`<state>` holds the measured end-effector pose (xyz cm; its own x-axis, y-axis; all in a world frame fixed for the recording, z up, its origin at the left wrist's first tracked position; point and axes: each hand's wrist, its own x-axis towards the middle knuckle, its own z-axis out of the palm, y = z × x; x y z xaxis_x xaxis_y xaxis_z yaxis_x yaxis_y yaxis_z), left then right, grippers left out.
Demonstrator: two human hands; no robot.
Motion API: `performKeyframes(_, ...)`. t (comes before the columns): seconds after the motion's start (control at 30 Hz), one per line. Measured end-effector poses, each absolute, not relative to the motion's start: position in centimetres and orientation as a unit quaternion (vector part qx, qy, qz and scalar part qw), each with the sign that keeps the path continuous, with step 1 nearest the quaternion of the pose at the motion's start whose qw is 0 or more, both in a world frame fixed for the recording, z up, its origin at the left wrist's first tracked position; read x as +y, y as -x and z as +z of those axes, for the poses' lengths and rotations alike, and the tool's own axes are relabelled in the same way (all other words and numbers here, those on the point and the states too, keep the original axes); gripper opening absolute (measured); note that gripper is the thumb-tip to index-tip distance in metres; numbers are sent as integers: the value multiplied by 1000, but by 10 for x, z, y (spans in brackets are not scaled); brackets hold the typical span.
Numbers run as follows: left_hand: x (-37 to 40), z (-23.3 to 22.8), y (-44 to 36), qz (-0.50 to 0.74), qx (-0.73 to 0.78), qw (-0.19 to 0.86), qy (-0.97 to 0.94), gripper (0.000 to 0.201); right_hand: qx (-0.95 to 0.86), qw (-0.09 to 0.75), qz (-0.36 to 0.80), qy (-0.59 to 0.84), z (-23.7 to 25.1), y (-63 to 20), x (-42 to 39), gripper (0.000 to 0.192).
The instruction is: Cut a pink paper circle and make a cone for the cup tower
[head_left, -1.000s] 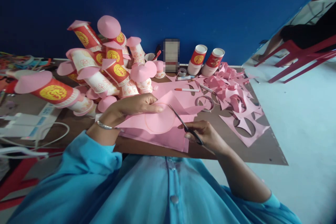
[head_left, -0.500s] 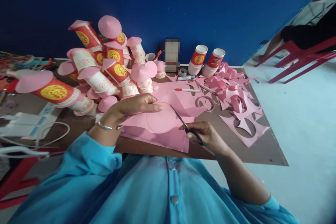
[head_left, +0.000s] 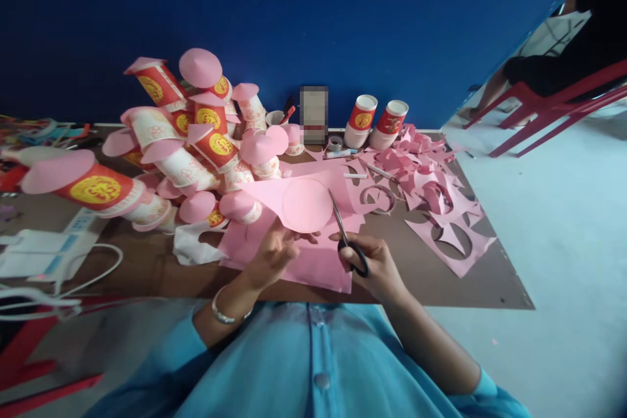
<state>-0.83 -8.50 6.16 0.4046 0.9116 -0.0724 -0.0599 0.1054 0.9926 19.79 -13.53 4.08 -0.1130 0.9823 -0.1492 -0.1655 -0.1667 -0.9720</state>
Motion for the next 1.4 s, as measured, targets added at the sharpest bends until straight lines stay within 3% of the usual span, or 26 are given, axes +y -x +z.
performKeyframes(0.1, -84, 72, 5, 405, 539, 518, -526, 54, -444, 472, 597, 473, 40, -190, -138, 47)
performKeyframes(0.27, -72, 89, 4, 334, 633, 443, -540, 48, -462, 465, 576, 489, 40, -184, -139, 48)
performKeyframes(1.17, -67, 84, 11, 352, 644, 339, -588, 58, -490, 454, 548, 504, 48, -189, -131, 46)
performKeyframes(1.4, -65, 80, 12, 419, 607, 334, -587, 52, -494, 463, 539, 500, 51, -188, -132, 41)
